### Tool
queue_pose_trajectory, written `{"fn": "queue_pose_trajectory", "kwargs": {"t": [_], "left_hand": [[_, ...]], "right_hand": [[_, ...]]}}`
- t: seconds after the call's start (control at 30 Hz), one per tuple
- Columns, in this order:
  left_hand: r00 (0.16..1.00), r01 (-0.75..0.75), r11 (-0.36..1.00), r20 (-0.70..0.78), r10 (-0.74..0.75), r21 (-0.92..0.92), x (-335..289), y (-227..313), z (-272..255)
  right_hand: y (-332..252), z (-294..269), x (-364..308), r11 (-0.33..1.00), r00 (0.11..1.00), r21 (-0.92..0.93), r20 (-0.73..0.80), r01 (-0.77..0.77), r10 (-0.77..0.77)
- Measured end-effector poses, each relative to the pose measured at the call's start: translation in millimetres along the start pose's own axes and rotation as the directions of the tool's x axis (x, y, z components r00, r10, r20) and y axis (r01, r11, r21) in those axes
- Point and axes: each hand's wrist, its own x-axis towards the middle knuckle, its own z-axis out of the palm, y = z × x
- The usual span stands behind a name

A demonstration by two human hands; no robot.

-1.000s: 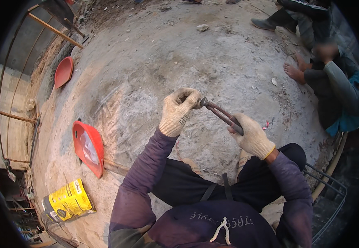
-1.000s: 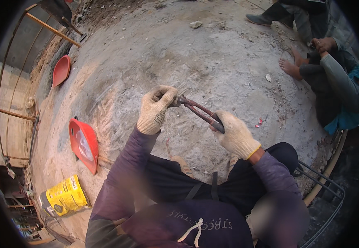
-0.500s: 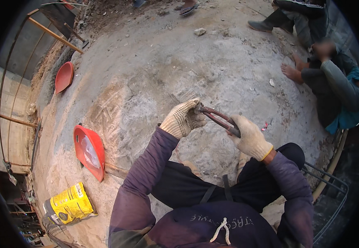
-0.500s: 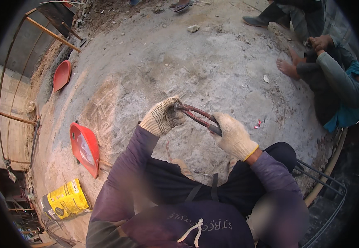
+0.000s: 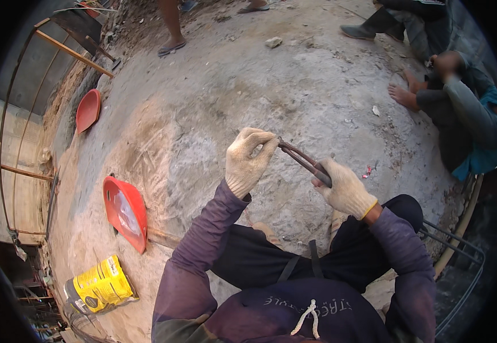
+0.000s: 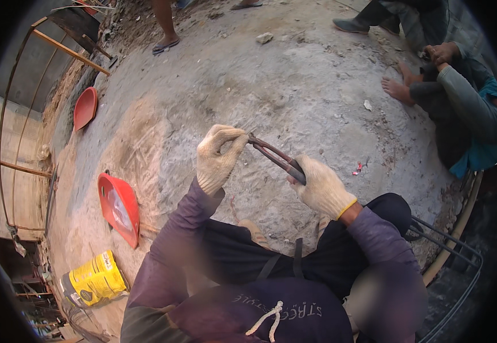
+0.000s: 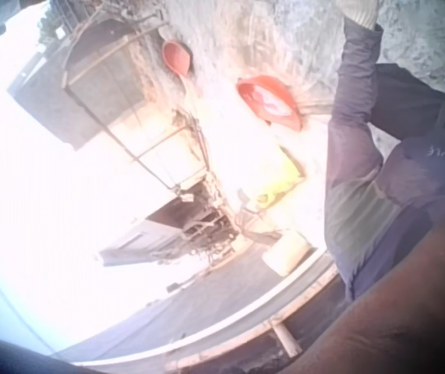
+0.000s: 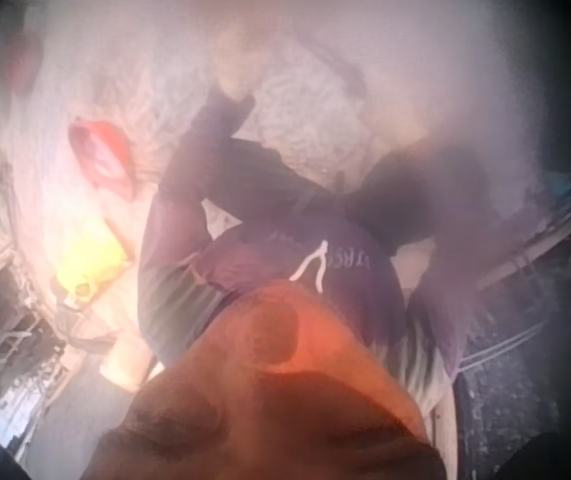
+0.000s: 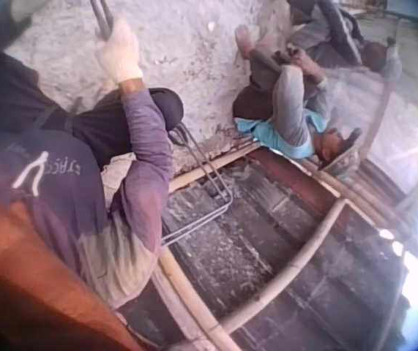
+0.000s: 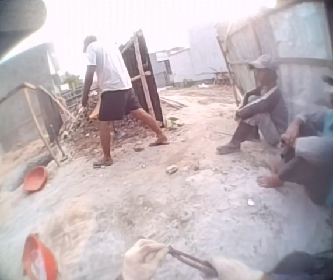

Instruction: The person holds a pair of pliers and uses a thin wire to wrap and secure the joint of the tool while sitting on the ground.

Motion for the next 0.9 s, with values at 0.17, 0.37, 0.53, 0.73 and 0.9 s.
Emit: {"fn": "queue_pose_trajectory", "kwargs": {"t": [0.17,0.37,0.53,0.73,0.9], "left_hand": [[0.784,0.597,0.640,0.179,-0.595,-0.484,3.1,-5.2,-5.5],[0.562,0.618,-0.180,0.590,-0.580,-0.766,-11.8,-16.9,-1.8],[0.692,0.604,0.164,0.410,-0.594,-0.780,-5.2,-16.1,-6.5],[0.799,0.515,0.501,0.178,-0.574,-0.695,0.5,-0.5,-11.0],[0.983,0.174,0.959,-0.012,-0.181,-0.224,0.6,15.6,-9.8]], "right_hand": [[-2.4,-0.8,-1.0,0.999,1.000,-0.039,0.003,0.002,-0.002],[-2.3,0.1,-0.3,0.994,0.994,-0.043,-0.033,0.104,-0.105],[-2.5,-0.7,2.1,0.993,0.992,-0.040,-0.064,0.109,-0.111],[-0.6,-1.0,3.7,0.993,0.990,-0.022,-0.082,0.113,-0.114],[0.6,-2.8,2.8,0.996,0.996,-0.060,-0.052,0.064,-0.067]]}}
